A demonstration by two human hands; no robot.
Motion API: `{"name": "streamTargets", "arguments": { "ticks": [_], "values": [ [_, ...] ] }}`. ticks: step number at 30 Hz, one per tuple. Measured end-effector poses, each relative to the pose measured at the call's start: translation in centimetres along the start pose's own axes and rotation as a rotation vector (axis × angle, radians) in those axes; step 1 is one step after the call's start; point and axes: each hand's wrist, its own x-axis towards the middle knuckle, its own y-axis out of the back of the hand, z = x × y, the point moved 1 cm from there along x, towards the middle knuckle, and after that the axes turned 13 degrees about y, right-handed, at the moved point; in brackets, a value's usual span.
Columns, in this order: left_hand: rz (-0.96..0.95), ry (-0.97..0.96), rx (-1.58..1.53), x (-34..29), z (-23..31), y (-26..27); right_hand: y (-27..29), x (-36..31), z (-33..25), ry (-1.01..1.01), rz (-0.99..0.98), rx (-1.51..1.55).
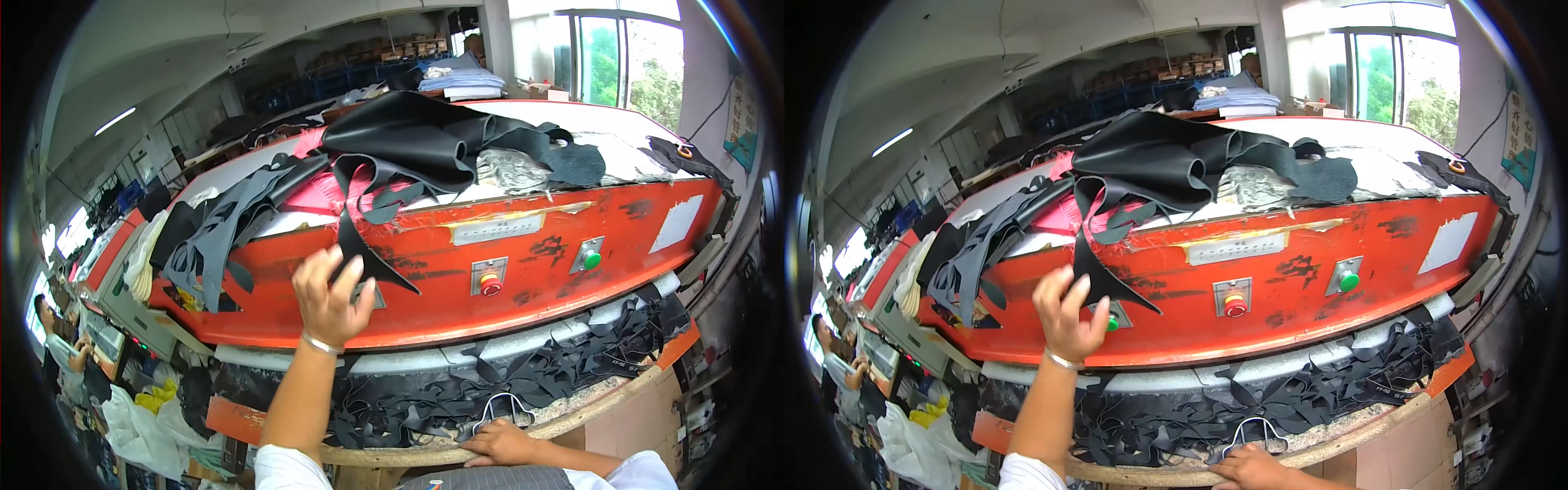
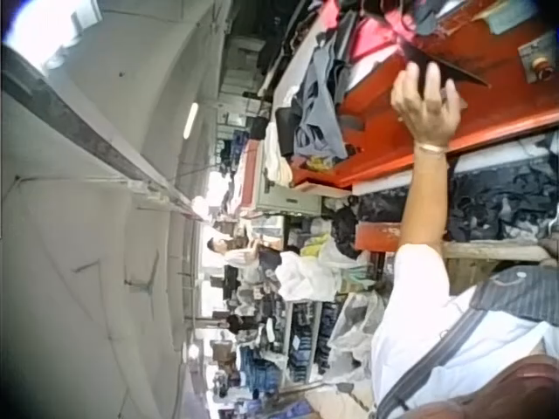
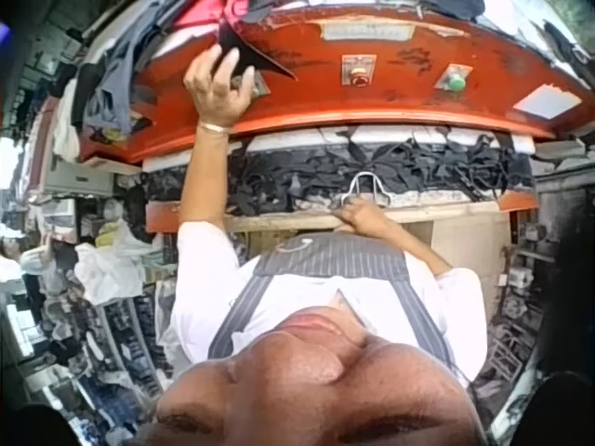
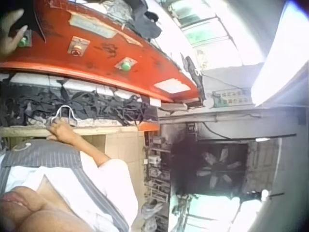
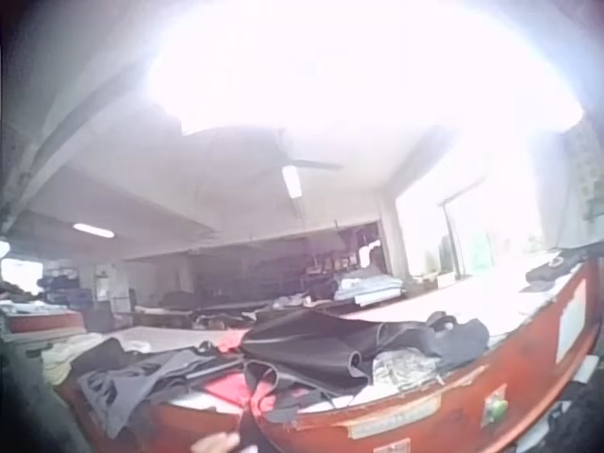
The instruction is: Cutting shoe components from a sheet of material using a manual die press machine.
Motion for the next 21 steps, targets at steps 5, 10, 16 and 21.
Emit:
{"name": "streamTargets", "arguments": {
  "ticks": [5,10,16,21],
  "values": [
    [-0.313,-0.014,-0.074,7.6,-2.1,-0.9,-0.1,-0.3,-0.1,-0.111,-0.04,0.009],
    [-0.219,0.05,-0.177,14.7,-6.5,-2.1,-2.1,-1.4,1.3,-0.181,0.003,0.212],
    [-0.276,0.227,0.402,23.0,-19.8,-2.3,-3.7,-1.7,1.9,-0.142,-0.025,0.224],
    [-0.165,0.151,0.096,16.7,-9.0,-2.6,-2.8,-3.3,3.9,-0.001,-0.208,0.135]
  ]
}}
